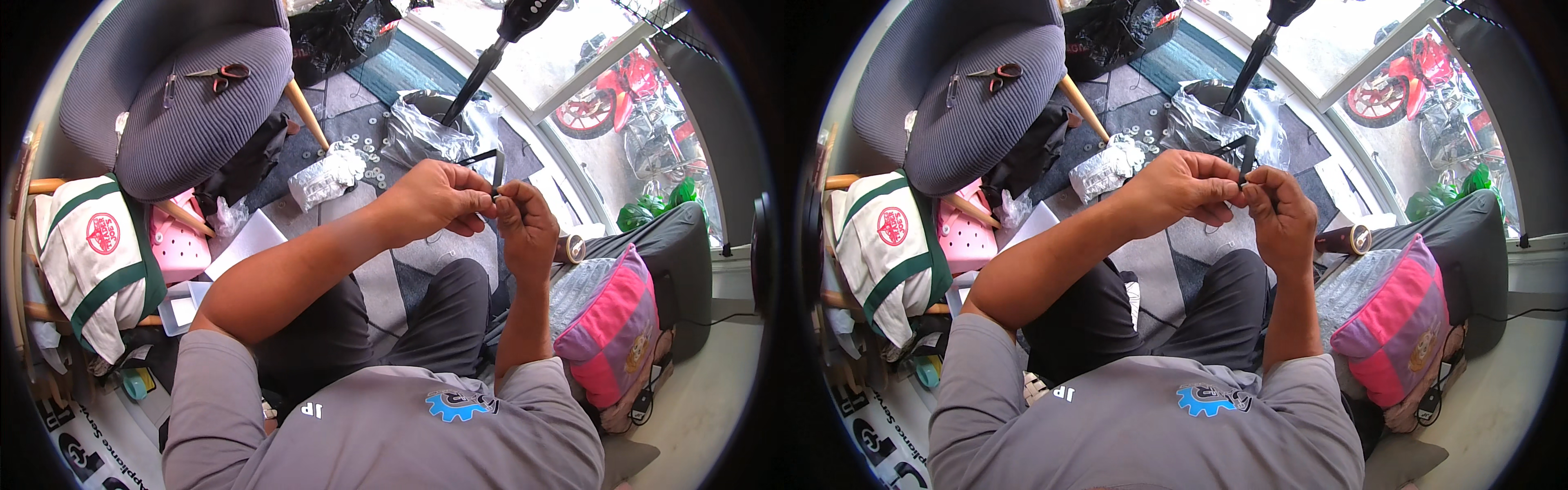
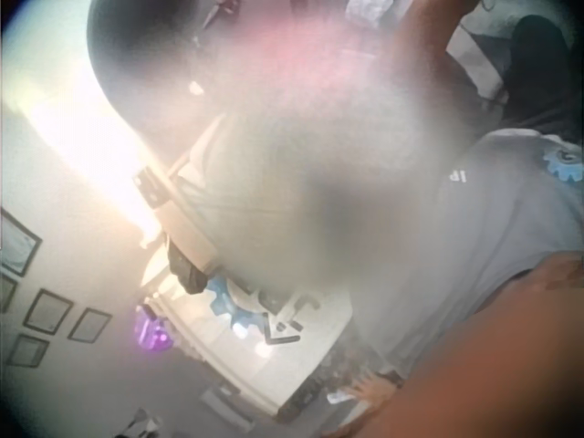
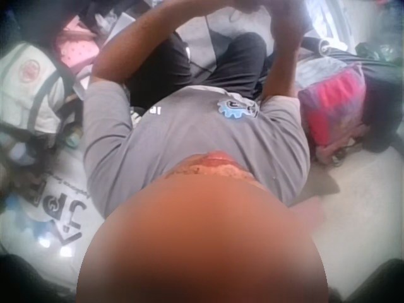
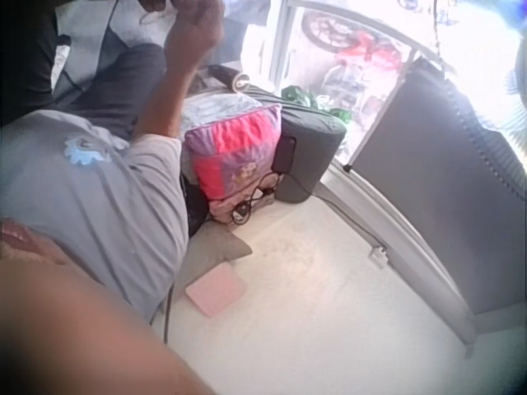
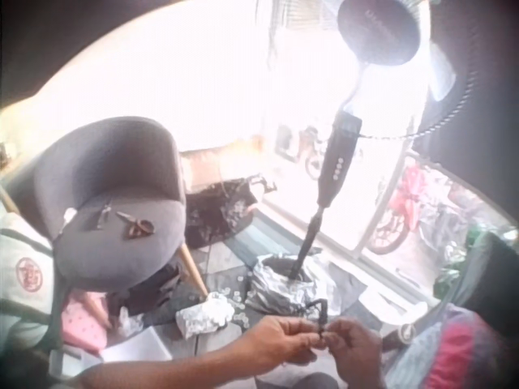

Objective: The person assembles a standing fan by attaching the base to the pole. They handle the fan head, pole, and base, then insert and tighten a bolt into the base to secure it.

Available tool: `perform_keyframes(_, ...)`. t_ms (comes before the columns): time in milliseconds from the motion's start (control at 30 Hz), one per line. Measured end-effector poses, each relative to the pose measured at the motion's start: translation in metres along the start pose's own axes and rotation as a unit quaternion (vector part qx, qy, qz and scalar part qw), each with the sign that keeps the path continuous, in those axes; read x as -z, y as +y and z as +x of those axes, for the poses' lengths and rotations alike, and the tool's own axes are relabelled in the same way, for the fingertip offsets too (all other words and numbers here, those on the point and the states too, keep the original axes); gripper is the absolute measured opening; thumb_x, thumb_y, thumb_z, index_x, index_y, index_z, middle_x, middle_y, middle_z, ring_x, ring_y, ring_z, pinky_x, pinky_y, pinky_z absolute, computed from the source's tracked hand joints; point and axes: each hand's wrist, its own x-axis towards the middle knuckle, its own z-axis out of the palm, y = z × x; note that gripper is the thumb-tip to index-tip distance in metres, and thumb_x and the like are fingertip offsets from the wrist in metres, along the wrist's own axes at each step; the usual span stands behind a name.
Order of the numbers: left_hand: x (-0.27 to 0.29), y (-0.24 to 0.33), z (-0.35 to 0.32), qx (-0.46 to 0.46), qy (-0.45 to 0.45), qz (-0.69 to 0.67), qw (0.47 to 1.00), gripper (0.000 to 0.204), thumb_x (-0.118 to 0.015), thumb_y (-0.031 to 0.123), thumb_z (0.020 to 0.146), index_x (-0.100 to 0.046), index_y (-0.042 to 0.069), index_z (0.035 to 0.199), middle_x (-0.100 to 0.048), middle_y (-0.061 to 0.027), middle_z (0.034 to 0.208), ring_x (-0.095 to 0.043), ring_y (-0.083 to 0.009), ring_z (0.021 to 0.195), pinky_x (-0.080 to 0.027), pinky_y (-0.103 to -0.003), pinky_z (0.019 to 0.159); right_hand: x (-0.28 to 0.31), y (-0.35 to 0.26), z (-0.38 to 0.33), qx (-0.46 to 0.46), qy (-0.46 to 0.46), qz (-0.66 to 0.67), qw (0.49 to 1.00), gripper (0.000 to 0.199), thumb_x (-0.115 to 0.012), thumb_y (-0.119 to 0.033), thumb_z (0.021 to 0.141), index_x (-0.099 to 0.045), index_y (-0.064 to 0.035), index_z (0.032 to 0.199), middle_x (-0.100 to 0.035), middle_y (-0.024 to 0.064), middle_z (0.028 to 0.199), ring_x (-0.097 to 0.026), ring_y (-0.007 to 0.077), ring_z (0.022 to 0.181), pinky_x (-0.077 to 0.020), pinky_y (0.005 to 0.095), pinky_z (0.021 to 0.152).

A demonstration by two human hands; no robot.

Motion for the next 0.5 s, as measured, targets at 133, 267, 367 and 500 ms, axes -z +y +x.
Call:
perform_keyframes(133,0.001,0.0,0.001,-0.08,0.005,0.086,0.993,0.028,-0.073,0.02,0.098,-0.068,0.0,0.117,-0.076,-0.0088,0.1,-0.074,-0.0131,0.086,-0.062,-0.028,0.078,0.0,0.004,-0.003,-0.05,-0.017,0.153,0.987,0.017,-0.068,-0.01,0.101,-0.064,0.001,0.114,-0.068,0.0038,0.082,-0.062,0.0082,0.067,-0.0472,0.0212,0.056)
perform_keyframes(267,0.001,-0.001,0.001,-0.279,0.04,0.278,0.918,0.024,-0.074,0.016,0.096,-0.07,0.006,0.116,-0.074,-0.0082,0.108,-0.071,-0.0141,0.099,-0.059,-0.029,0.082,-0.005,0.005,-0.007,-0.046,-0.031,0.296,0.954,0.021,-0.066,-0.014,0.103,-0.061,0.0024,0.116,-0.067,0.0075,0.08,-0.06,0.0094,0.06,-0.0445,0.0219,0.049)
perform_keyframes(367,0.005,0.001,0.004,-0.393,0.006,0.344,0.853,0.023,-0.076,0.015,0.093,-0.07,0.009,0.115,-0.071,-0.0081,0.115,-0.068,-0.0161,0.107,-0.058,-0.033,0.088,-0.009,0.0,-0.012,-0.046,-0.027,0.346,0.937,0.025,-0.065,-0.018,0.103,-0.06,0.0031,0.116,-0.067,0.0092,0.079,-0.058,0.0097,0.057,-0.0426,0.022,0.046)
perform_keyframes(500,0.008,-0.001,0.006,-0.415,-0.059,0.289,0.861,0.022,-0.077,0.016,0.093,-0.068,0.008,0.111,-0.07,-0.0083,0.117,-0.067,-0.0189,0.108,-0.054,-0.035,0.095,-0.015,-0.01,-0.019,-0.025,-0.013,0.325,0.945,0.026,-0.064,-0.02,0.104,-0.06,0.0035,0.116,-0.065,0.0075,0.074,-0.056,0.009,0.054,-0.0413,0.0223,0.044)
